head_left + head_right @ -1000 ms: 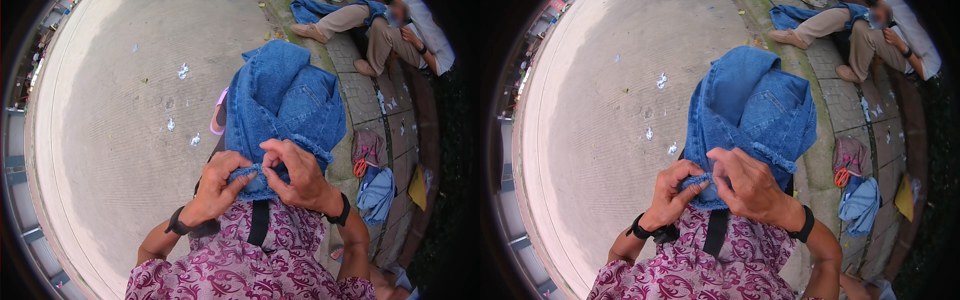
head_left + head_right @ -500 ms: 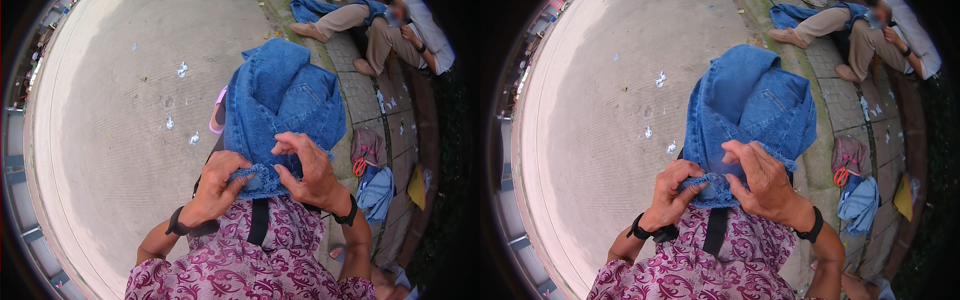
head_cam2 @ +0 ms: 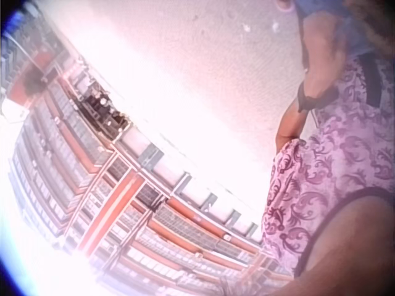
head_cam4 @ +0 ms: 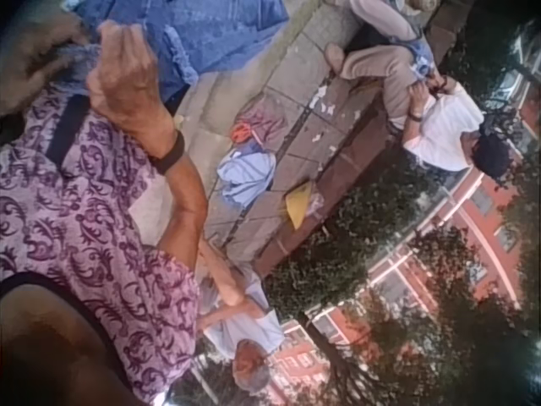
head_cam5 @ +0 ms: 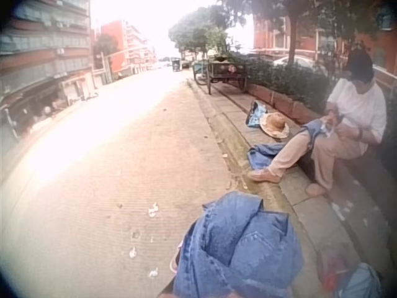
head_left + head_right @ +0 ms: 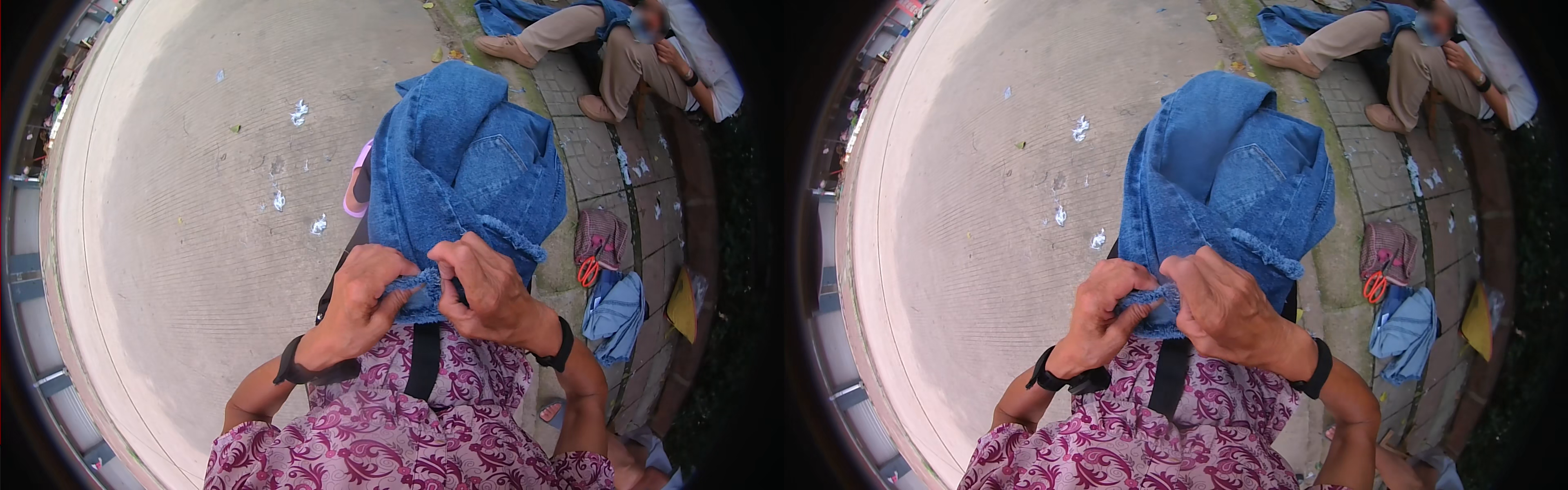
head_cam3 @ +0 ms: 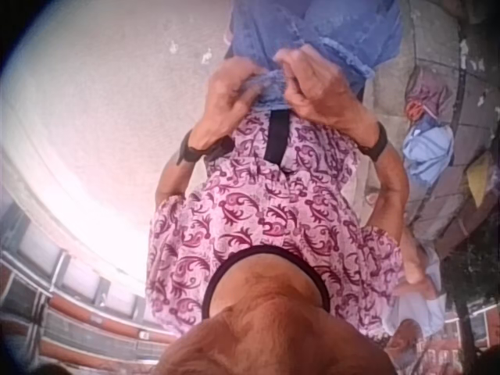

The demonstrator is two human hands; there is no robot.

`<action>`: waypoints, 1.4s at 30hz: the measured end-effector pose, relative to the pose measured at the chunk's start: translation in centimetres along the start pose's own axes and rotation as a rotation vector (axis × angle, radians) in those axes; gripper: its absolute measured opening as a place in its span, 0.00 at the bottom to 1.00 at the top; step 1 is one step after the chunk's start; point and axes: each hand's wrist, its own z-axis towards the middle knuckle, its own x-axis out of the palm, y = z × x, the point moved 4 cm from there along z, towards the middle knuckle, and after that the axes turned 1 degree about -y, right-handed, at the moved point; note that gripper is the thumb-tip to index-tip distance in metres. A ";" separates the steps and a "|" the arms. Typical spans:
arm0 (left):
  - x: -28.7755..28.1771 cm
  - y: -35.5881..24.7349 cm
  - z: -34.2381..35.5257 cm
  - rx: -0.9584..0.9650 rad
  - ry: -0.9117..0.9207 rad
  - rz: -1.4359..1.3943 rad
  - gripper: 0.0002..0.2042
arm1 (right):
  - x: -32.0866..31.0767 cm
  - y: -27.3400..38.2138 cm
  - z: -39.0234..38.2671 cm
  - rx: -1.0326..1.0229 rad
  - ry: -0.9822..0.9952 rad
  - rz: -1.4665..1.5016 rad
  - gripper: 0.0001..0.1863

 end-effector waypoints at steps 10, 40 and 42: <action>-0.5 0.0 -0.3 -0.041 0.017 0.013 0.12 | -5.2 -2.1 0.4 0.151 -0.276 -0.418 0.27; -0.2 0.5 -0.2 -0.176 -0.067 -0.149 0.09 | -1.7 -1.8 0.2 0.395 -0.094 0.273 0.15; -0.1 0.4 -0.1 -0.180 -0.074 -0.158 0.08 | -0.7 -1.4 0.2 0.393 -0.043 0.286 0.13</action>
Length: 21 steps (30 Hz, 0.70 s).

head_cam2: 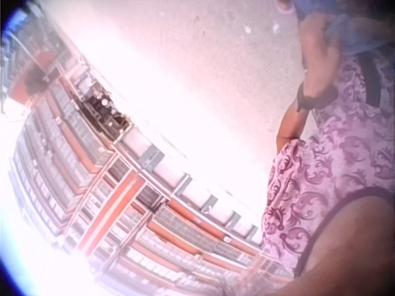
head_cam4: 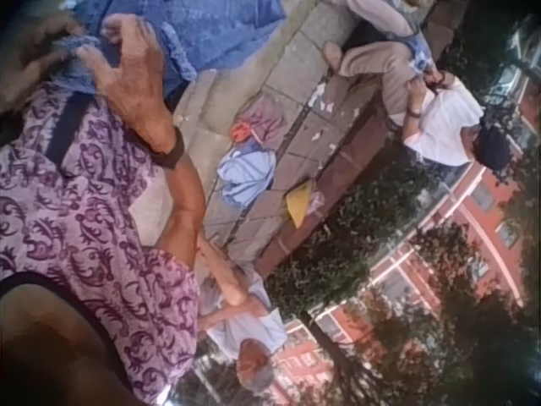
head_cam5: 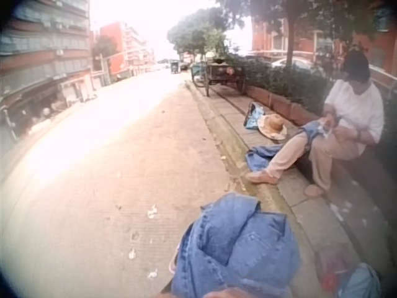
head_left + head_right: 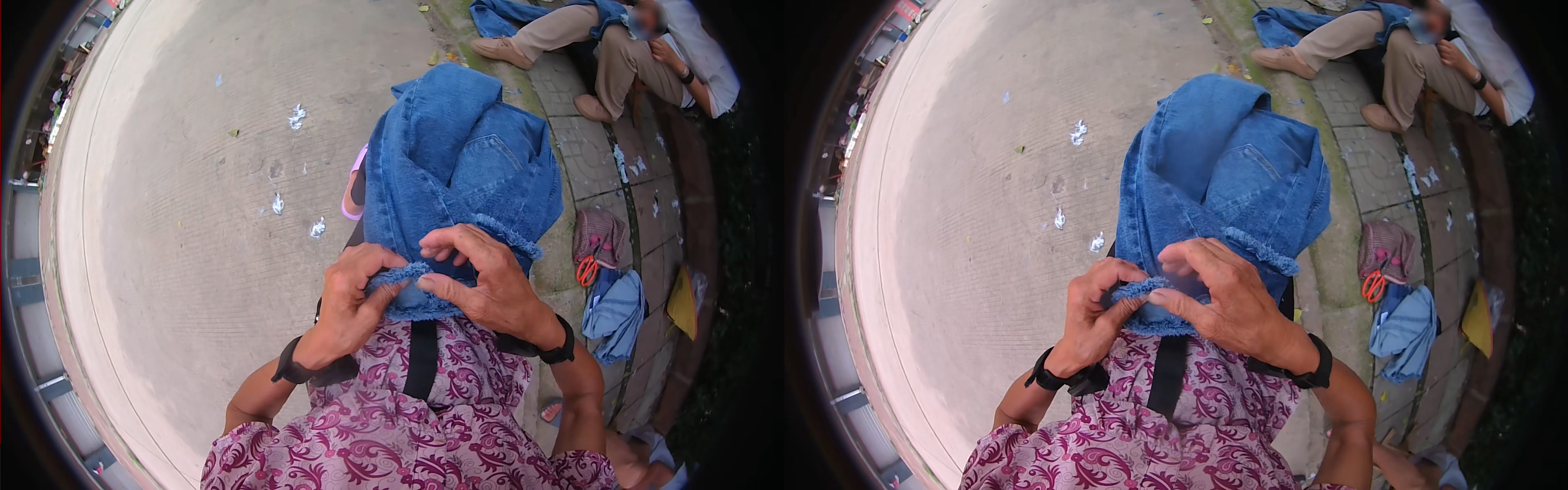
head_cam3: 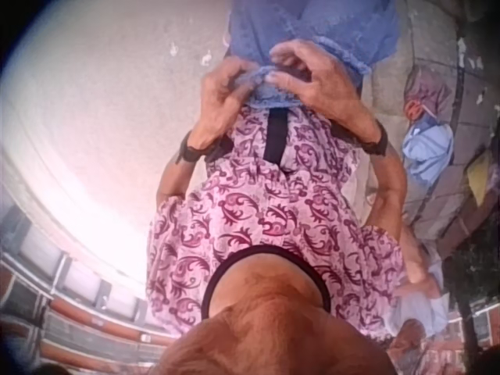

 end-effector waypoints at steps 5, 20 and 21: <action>0.1 0.4 -0.1 -0.038 0.004 0.023 0.08 | 2.0 -0.9 0.2 0.080 -0.046 0.280 0.05; -0.4 0.1 -0.1 0.019 -0.054 0.092 0.09 | 2.0 0.1 -0.4 -0.097 0.010 -0.069 0.15; -0.8 -0.1 -0.4 0.061 -0.102 0.228 0.09 | 1.8 -0.1 -0.3 -0.061 -0.029 -0.054 0.14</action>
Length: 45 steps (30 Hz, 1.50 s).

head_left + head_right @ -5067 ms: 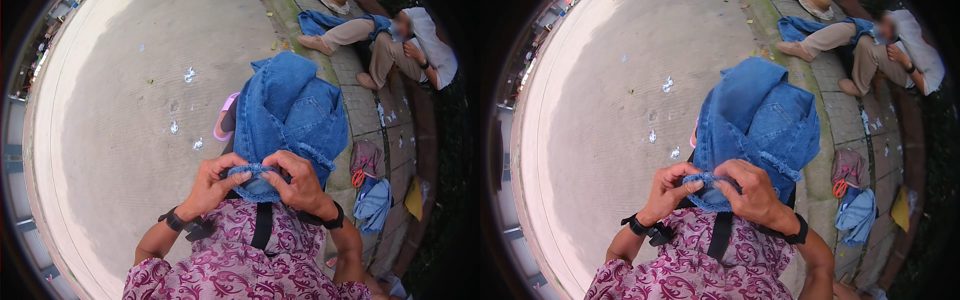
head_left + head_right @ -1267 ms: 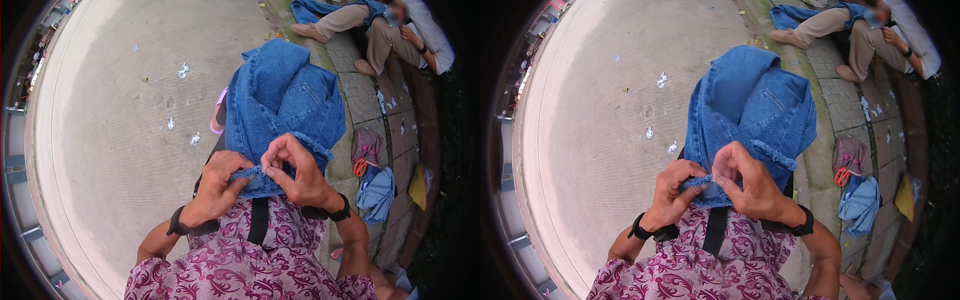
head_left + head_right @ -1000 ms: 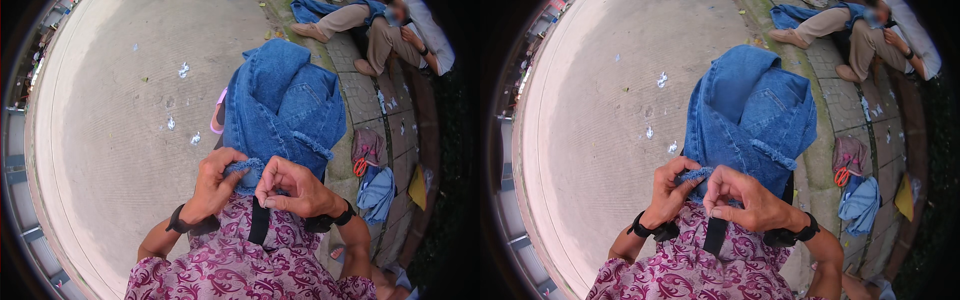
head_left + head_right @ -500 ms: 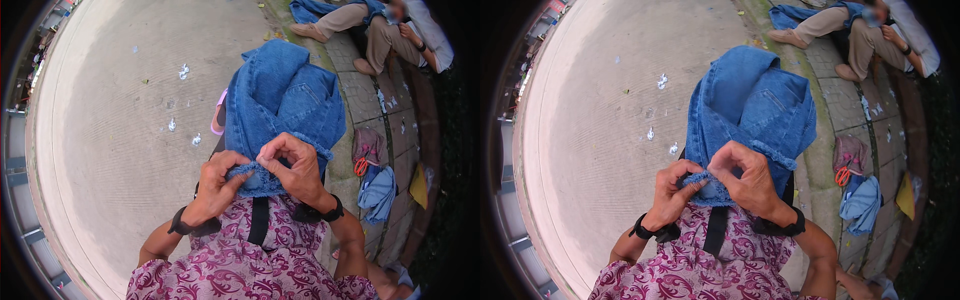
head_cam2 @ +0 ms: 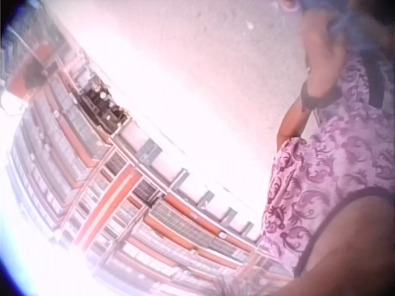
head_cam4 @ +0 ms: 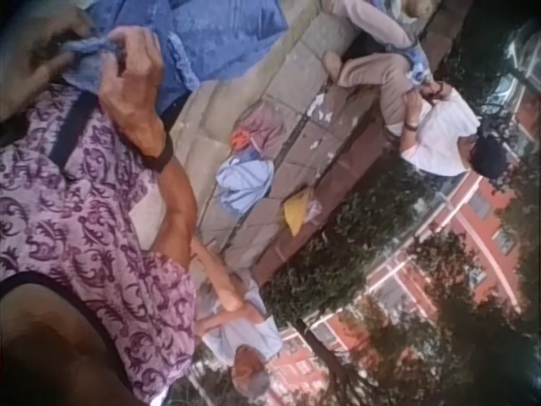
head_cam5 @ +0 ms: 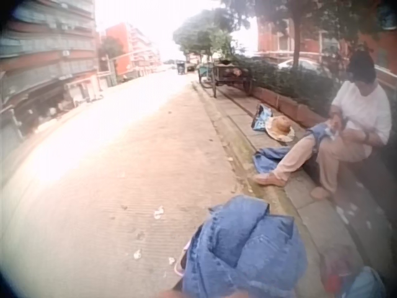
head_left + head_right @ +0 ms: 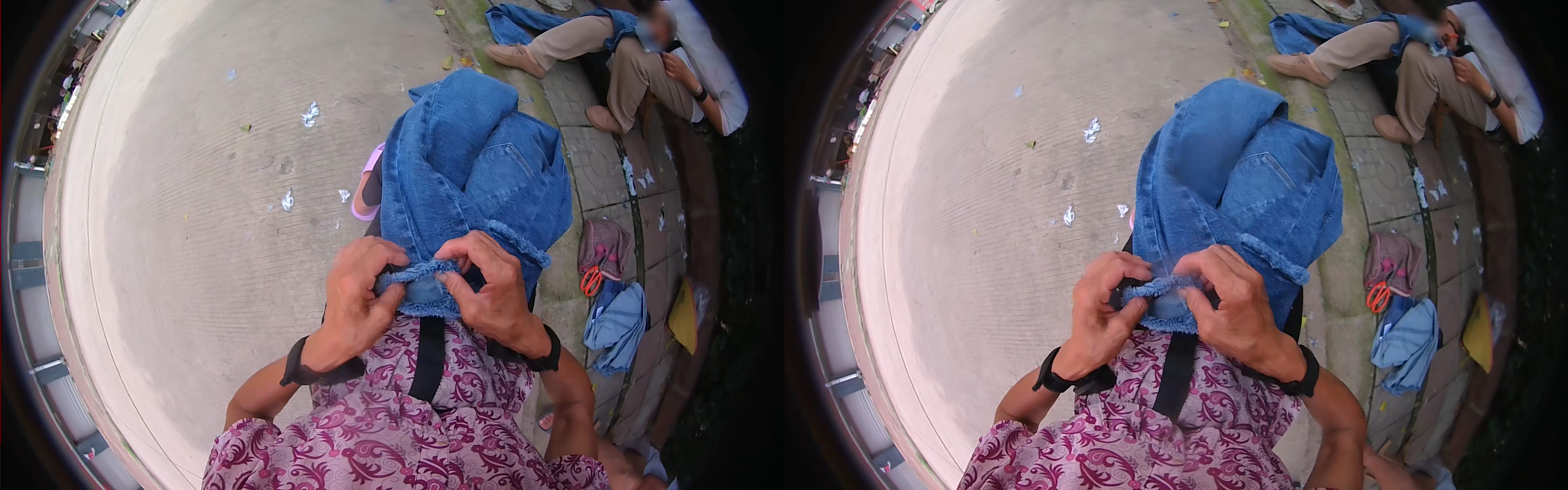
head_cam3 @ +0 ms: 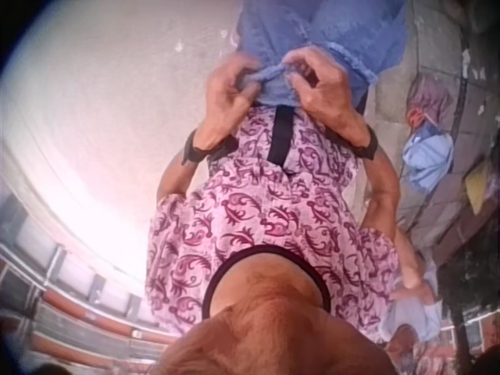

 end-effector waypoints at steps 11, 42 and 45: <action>-0.7 -1.1 -0.6 0.218 -0.050 0.147 0.12 | -0.9 2.1 0.9 -0.228 -0.133 -0.016 0.21; 0.1 -3.7 1.3 0.295 0.079 0.031 0.06 | -0.5 0.2 -1.8 0.034 -0.079 0.292 0.19; 0.6 -4.3 2.3 0.290 0.122 -0.078 0.05 | -2.0 -0.9 -3.4 0.045 -0.362 0.264 0.12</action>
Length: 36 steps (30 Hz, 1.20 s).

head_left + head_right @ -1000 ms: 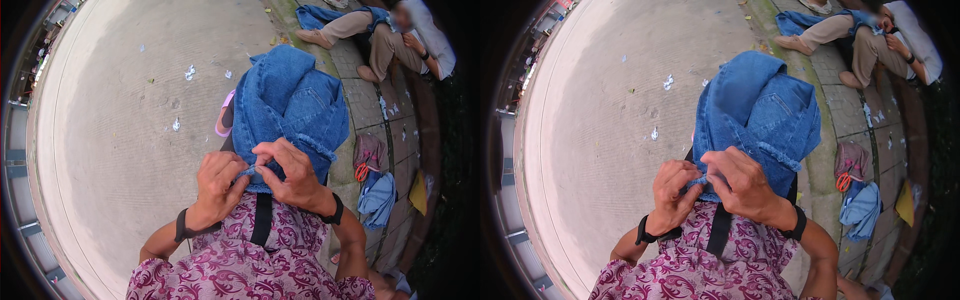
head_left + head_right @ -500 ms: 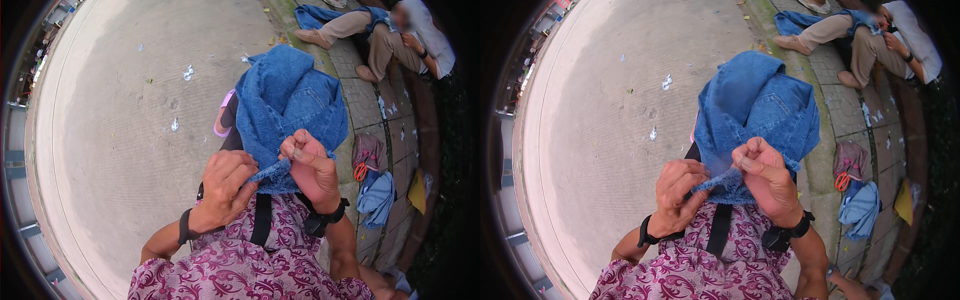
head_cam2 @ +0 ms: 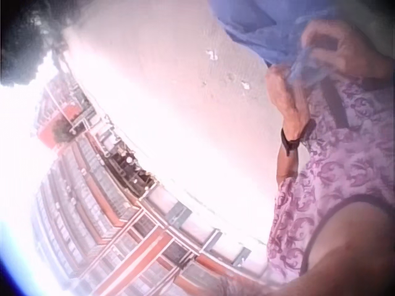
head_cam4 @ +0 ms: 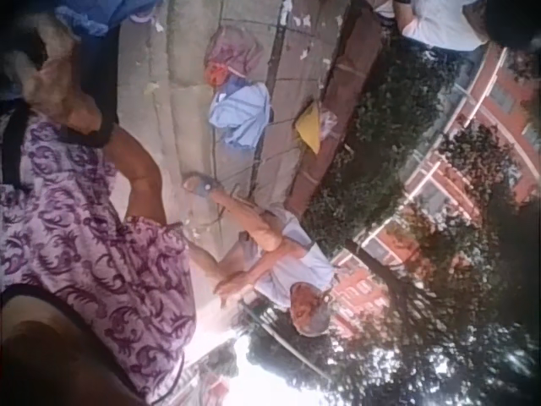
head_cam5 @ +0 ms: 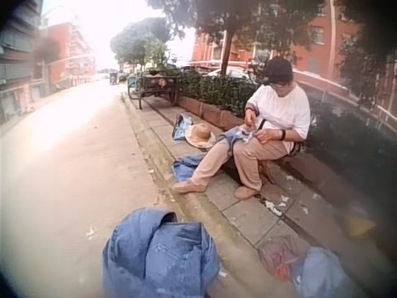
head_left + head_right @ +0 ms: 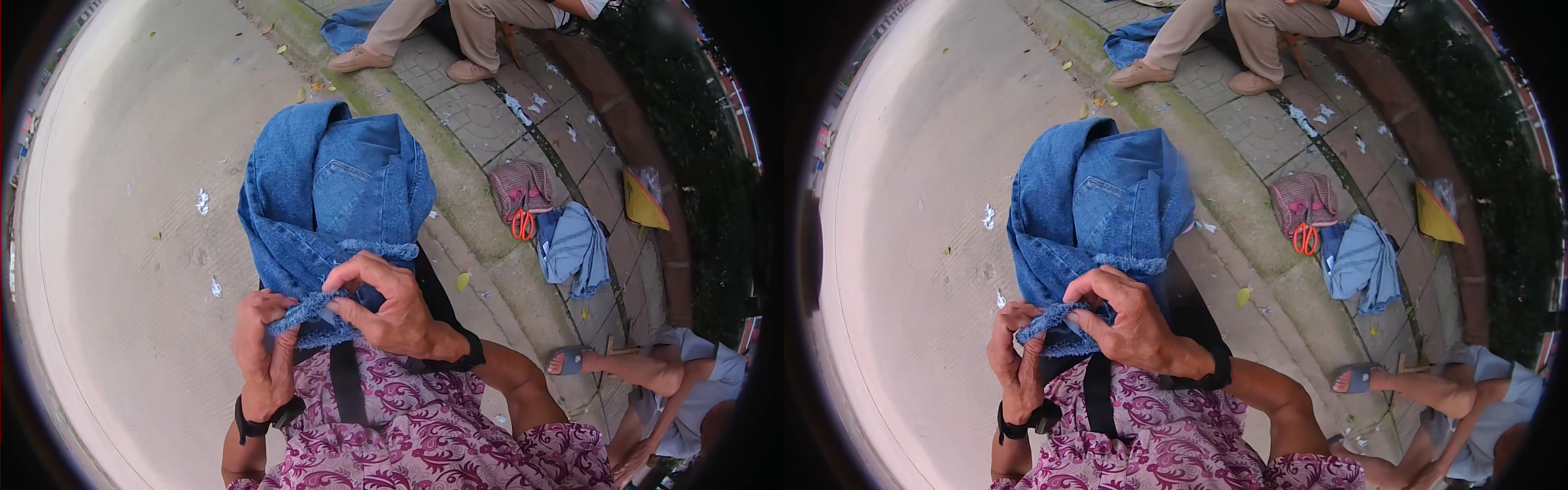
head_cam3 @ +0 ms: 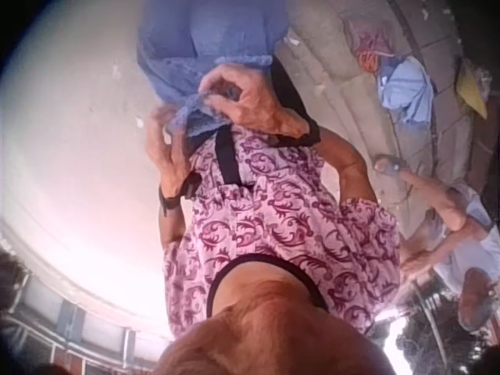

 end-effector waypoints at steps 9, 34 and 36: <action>3.5 0.2 2.4 -0.193 0.006 -0.163 0.05 | -12.8 -6.4 -6.4 0.277 -0.701 0.302 0.08; 4.6 0.5 5.1 -0.482 0.180 -0.104 0.13 | -41.4 -44.3 -19.9 1.111 -0.673 -1.033 0.15; 4.5 0.7 5.1 -0.441 0.150 -0.098 0.11 | -40.3 -44.1 -20.6 0.976 -0.627 -0.545 0.13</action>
